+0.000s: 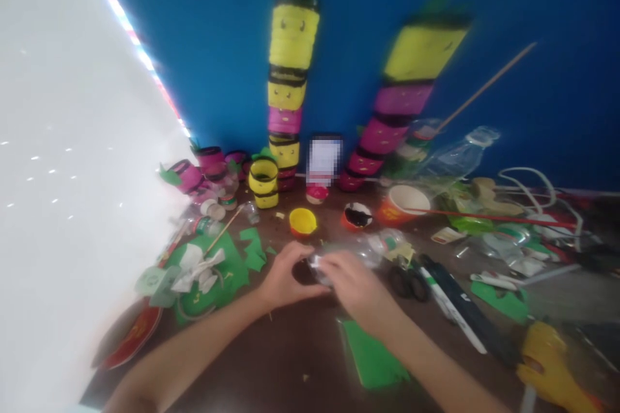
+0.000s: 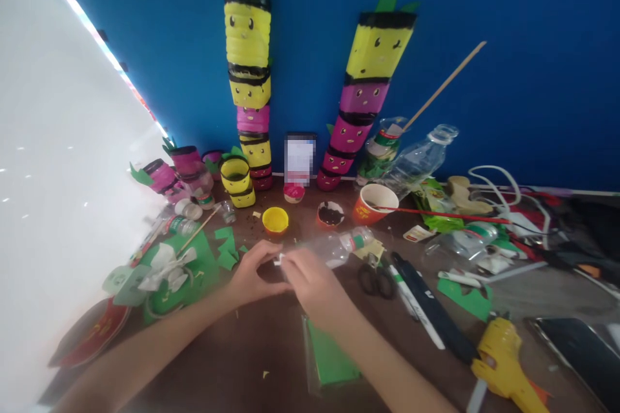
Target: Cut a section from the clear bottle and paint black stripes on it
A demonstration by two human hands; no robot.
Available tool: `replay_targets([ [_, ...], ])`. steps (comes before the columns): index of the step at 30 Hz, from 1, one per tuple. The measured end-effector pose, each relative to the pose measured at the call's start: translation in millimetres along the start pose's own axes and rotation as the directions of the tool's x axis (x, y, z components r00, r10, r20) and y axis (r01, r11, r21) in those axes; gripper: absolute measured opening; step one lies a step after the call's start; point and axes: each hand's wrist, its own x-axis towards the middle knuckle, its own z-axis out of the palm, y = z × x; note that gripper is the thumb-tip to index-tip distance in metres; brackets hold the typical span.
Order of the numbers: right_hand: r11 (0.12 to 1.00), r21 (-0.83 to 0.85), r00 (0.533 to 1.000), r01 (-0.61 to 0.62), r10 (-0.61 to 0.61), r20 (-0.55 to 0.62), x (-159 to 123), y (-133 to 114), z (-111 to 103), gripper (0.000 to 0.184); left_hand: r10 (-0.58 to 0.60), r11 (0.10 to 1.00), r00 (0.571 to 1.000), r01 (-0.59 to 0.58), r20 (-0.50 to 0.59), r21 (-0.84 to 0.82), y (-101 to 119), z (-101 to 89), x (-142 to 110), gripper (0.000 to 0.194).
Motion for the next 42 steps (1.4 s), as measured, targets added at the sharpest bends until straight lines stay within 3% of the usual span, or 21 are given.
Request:
replay_targets([
  [2, 0.999, 0.017, 0.997, 0.034, -0.035, 0.076, 2, 4, 9, 0.025, -0.01, 1.0, 1.0, 0.01, 0.005, -0.015, 0, 0.4, 0, 0.057],
  [3, 0.999, 0.038, 0.998, -0.011, 0.009, 0.06, 4, 7, 9, 0.025, -0.025, 0.999, 1.0, 0.025, 0.008, -0.023, 0, 0.7, 0, 0.056],
  [5, 0.98, 0.084, 0.979, -0.183, 0.189, -0.071, 8, 15, 0, 0.024, -0.061, 0.997, 0.998, 0.061, 0.006, -0.039, 0, 1.4, 0, 0.055],
  [7, 0.932, 0.093, 0.886, -0.35, 0.362, -0.288, 11, 23, -15, 0.016, -0.085, 0.996, 0.996, 0.085, -0.002, -0.041, 0, 1.8, -1, 0.054],
  [8, 0.918, 0.078, 0.842, -0.389, 0.389, -0.373, 11, 26, -22, 0.011, -0.095, 0.995, 0.995, 0.095, -0.005, -0.036, 1, 1.8, -1, 0.054],
  [9, 0.92, 0.047, 0.832, -0.39, 0.373, -0.411, 9, 28, -26, 0.008, -0.103, 0.994, 0.995, 0.103, -0.009, -0.031, 1, 1.7, -1, 0.054],
  [10, 0.938, 0.005, 0.863, -0.345, 0.319, -0.392, 6, 29, -28, 0.009, -0.106, 0.994, 0.994, 0.106, -0.011, -0.028, 2, 1.6, -1, 0.054],
  [12, 0.983, -0.055, 0.961, -0.174, 0.157, -0.229, -2, 31, -25, 0.017, -0.103, 0.994, 0.995, 0.103, -0.006, -0.036, 2, 1.1, -1, 0.053],
  [14, 0.999, -0.031, 0.996, -0.044, 0.042, -0.077, -10, 35, -18, 0.024, -0.097, 0.993, 0.995, 0.096, 0.001, -0.066, 3, 0.9, -1, 0.052],
  [16, 0.993, -0.004, 0.985, -0.12, 0.119, -0.125, -13, 41, -15, 0.024, -0.094, 0.991, 0.996, 0.094, 0.001, -0.099, 3, 1.2, -1, 0.051],
  [19, 0.927, -0.004, 0.857, -0.375, 0.345, -0.383, -13, 53, -22, 0.012, -0.108, 0.986, 0.994, 0.106, -0.004, -0.13, 3, 2.0, -1, 0.049],
  [20, 0.92, -0.006, 0.845, -0.393, 0.359, -0.396, -13, 56, -25, 0.012, -0.114, 0.984, 0.993, 0.112, -0.005, -0.137, 3, 2.2, -1, 0.049],
  [24, 0.954, 0.026, 0.941, -0.298, 0.298, -0.16, -15, 65, -31, 0.025, -0.138, 0.978, 0.99, 0.135, -0.006, -0.162, 4, 2.2, -1, 0.048],
  [25, 0.95, 0.033, 0.938, -0.311, 0.313, -0.147, -15, 67, -32, 0.025, -0.144, 0.976, 0.99, 0.141, -0.007, -0.165, 5, 2.1, -1, 0.048],
  [29, 0.883, 0.033, 0.842, -0.468, 0.457, -0.287, -14, 75, -35, 0.023, -0.144, 0.976, 0.99, 0.142, 0.002, -0.165, 5, 2.1, 0, 0.05],
  [34, 0.904, 0.052, 0.9, -0.425, 0.428, -0.084, -8, 83, -36, 0.03, -0.153, 0.975, 0.988, 0.15, -0.005, -0.167, 2, 2.5, -1, 0.049],
  [37, 0.883, 0.031, 0.858, -0.468, 0.463, -0.222, -10, 82, -38, 0.023, -0.175, 0.967, 0.984, 0.172, -0.002, -0.186, 2, 2.4, -1, 0.049],
  [39, 0.922, -0.028, 0.89, -0.387, 0.365, -0.271, -15, 78, -36, 0.019, -0.187, 0.963, 0.982, 0.185, 0.008, -0.198, 2, 2.3, 0, 0.049],
  [42, 0.986, -0.098, 0.981, -0.137, 0.121, -0.152, -24, 70, -28, 0.024, -0.195, 0.961, 0.981, 0.193, 0.012, -0.197, 2, 2.6, -1, 0.05],
])
